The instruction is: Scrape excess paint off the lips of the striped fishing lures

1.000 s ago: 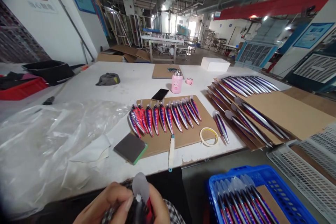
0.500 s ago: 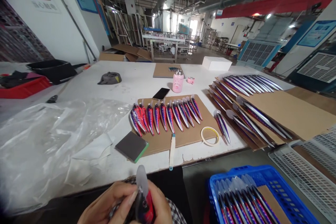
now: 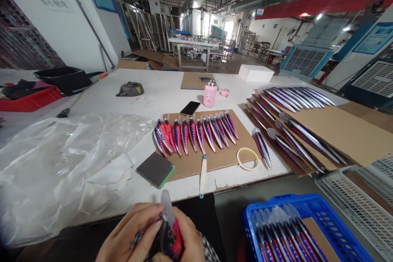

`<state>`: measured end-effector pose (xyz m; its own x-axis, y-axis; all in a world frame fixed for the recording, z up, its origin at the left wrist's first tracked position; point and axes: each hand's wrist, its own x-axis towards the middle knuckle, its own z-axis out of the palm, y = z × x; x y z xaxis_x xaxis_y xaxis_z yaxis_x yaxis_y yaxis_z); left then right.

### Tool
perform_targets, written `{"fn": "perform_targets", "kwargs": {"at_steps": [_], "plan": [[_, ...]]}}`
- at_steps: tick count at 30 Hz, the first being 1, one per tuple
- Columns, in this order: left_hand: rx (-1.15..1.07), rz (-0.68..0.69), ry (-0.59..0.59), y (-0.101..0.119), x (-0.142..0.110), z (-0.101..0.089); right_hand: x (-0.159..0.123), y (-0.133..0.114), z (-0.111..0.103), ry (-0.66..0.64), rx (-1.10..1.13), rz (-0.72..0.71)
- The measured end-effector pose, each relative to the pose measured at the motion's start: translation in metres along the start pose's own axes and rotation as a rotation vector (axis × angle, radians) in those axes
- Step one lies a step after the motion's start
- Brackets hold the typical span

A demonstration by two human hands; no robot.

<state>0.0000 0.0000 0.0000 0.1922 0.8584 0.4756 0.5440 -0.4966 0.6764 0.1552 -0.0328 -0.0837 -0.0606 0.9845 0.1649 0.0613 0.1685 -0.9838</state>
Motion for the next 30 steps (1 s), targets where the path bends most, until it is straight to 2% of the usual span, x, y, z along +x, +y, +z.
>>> {"fn": "perform_targets", "kwargs": {"at_steps": [2,4,9,12,16,20,23,26,30], "plan": [[0.121,0.092,0.020,-0.003,0.000,0.000,0.001,-0.001,0.002,0.029,-0.029,-0.005],[0.186,0.121,0.034,-0.005,-0.001,0.001,0.002,-0.003,0.002,0.065,-0.055,0.012],[0.131,0.009,0.047,-0.005,0.001,0.005,0.001,-0.007,0.004,0.057,0.032,0.043],[-0.123,-0.187,0.028,-0.002,0.000,0.010,0.003,-0.011,0.006,0.030,0.096,0.076],[-0.670,-0.555,0.103,0.005,-0.002,0.015,0.006,-0.018,0.005,0.029,0.092,0.123],[-1.040,-0.726,0.141,0.008,-0.003,0.012,0.008,-0.024,0.003,0.021,0.040,0.135],[-1.190,-0.854,0.160,0.006,-0.003,0.009,0.009,-0.027,0.003,0.040,-0.034,0.137],[-1.107,-0.860,0.132,0.002,-0.004,0.009,0.009,-0.028,0.004,0.056,-0.111,0.149],[-0.920,-0.678,0.039,-0.007,-0.005,0.010,0.004,-0.026,0.004,0.079,-0.195,0.158]]}}
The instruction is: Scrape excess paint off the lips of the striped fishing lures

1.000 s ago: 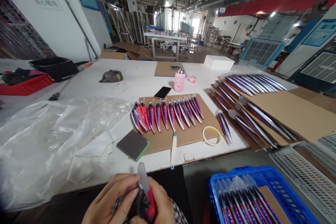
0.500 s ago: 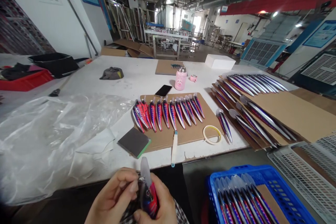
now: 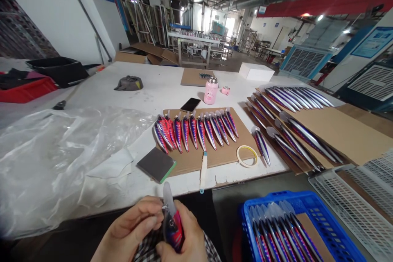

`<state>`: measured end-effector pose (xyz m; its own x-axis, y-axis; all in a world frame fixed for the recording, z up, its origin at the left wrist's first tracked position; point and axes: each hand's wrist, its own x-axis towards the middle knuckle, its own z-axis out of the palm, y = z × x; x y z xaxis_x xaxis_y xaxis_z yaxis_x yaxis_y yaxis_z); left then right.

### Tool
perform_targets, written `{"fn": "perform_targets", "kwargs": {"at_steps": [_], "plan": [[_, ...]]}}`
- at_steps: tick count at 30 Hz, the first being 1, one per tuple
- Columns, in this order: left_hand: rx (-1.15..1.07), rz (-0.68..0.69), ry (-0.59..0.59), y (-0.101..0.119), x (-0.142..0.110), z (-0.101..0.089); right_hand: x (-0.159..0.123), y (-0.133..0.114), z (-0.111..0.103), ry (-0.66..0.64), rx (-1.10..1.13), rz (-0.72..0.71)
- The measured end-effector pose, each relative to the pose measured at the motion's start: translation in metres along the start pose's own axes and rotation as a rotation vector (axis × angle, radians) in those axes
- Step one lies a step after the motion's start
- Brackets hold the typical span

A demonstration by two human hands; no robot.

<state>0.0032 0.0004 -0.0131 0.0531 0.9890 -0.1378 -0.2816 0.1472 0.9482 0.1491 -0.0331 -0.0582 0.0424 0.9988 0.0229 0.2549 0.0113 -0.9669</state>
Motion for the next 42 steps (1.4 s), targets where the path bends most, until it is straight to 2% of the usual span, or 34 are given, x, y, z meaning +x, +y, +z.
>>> {"fn": "perform_targets", "kwargs": {"at_steps": [3,5,10,19,28,31,36,42], "plan": [[0.210,0.139,-0.067,-0.005,0.002,-0.006,-0.004,0.004,-0.001,0.012,-0.054,0.000],[0.365,0.220,-0.051,-0.008,0.002,-0.009,-0.007,0.006,-0.001,0.007,-0.082,-0.015],[0.571,0.262,0.023,-0.009,-0.002,-0.009,-0.008,0.007,-0.001,-0.012,-0.101,-0.051],[0.593,0.268,0.064,-0.004,-0.003,-0.006,-0.005,0.011,-0.007,-0.069,-0.139,-0.116],[0.453,0.120,0.026,-0.004,-0.001,-0.008,-0.008,0.020,-0.004,-0.103,-0.179,-0.094],[0.457,0.168,0.026,-0.005,-0.003,-0.008,-0.009,0.020,-0.005,-0.084,-0.196,-0.110],[0.601,0.287,0.031,0.000,-0.003,-0.006,-0.011,0.019,-0.005,-0.049,-0.241,-0.156],[0.500,0.109,0.011,0.001,-0.004,-0.006,-0.012,0.016,-0.008,-0.101,-0.237,-0.089]]}}
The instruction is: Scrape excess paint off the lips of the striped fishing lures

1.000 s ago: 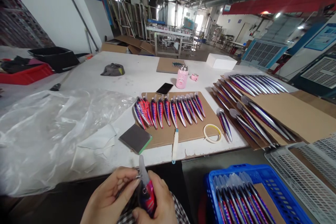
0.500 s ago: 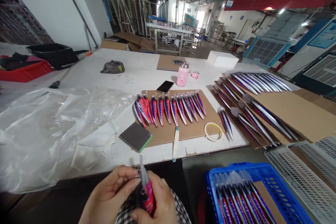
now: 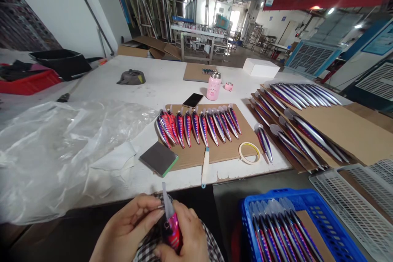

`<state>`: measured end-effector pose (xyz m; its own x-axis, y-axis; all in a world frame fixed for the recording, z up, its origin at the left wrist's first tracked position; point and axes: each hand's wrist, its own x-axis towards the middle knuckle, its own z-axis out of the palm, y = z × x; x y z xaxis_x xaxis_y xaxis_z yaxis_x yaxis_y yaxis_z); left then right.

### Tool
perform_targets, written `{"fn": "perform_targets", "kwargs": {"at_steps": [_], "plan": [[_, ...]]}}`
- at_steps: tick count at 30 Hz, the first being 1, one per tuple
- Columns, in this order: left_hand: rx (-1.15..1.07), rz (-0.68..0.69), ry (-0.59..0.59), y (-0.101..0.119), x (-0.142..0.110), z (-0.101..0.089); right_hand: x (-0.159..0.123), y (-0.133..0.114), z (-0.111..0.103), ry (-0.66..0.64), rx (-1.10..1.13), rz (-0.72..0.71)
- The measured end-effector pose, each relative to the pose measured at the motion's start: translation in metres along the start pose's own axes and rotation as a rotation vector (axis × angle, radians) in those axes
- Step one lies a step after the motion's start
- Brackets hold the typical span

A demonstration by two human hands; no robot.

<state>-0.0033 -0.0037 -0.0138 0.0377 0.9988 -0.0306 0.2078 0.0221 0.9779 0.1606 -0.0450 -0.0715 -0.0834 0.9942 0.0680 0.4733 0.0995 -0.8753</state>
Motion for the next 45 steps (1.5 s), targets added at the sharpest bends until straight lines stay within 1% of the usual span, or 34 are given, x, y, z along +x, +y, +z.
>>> {"fn": "perform_targets", "kwargs": {"at_steps": [3,6,9,13,15,18,19,20,22,25,28,31,37,40,42,45], "plan": [[-0.059,-0.044,-0.022,-0.004,0.001,-0.002,0.003,-0.004,-0.008,-0.074,0.036,0.035],[-0.112,-0.075,-0.075,-0.005,0.004,-0.006,0.008,-0.010,-0.017,-0.133,0.044,0.004],[-0.159,-0.097,-0.112,-0.004,0.004,-0.009,0.014,-0.018,-0.023,-0.135,0.016,-0.038],[-0.148,-0.075,-0.105,-0.005,0.003,-0.010,0.018,-0.027,-0.024,-0.147,-0.002,-0.040],[-0.109,-0.003,-0.098,-0.005,0.004,-0.008,0.019,-0.028,-0.023,-0.152,0.004,-0.040],[0.026,0.212,-0.042,-0.001,0.006,-0.006,0.017,-0.022,-0.021,-0.137,0.025,-0.043],[0.083,0.267,-0.023,0.001,0.006,-0.006,0.015,-0.019,-0.020,-0.133,0.030,-0.031],[0.137,0.293,-0.019,0.004,0.006,-0.006,0.014,-0.015,-0.019,-0.135,0.033,-0.018],[0.217,0.264,-0.043,0.010,0.004,-0.007,0.011,-0.006,-0.016,-0.143,0.038,-0.001],[0.262,0.167,-0.097,0.017,0.000,-0.007,0.006,0.006,-0.013,-0.147,0.042,-0.037],[0.264,0.115,-0.084,0.021,-0.001,-0.005,0.004,0.011,-0.012,-0.122,-0.011,-0.097],[0.242,0.076,-0.081,0.020,-0.001,-0.003,0.006,0.008,-0.014,-0.098,-0.097,-0.176],[0.266,0.054,-0.188,0.014,0.000,-0.005,0.013,-0.010,-0.024,-0.043,-0.240,-0.326],[0.232,0.010,-0.233,0.015,0.001,-0.006,0.016,-0.013,-0.027,-0.065,-0.285,-0.380],[0.167,-0.030,-0.240,0.015,0.002,-0.007,0.017,-0.012,-0.027,-0.104,-0.277,-0.378],[0.069,-0.059,-0.240,0.009,0.001,-0.011,0.018,-0.011,-0.028,-0.170,-0.247,-0.313]]}}
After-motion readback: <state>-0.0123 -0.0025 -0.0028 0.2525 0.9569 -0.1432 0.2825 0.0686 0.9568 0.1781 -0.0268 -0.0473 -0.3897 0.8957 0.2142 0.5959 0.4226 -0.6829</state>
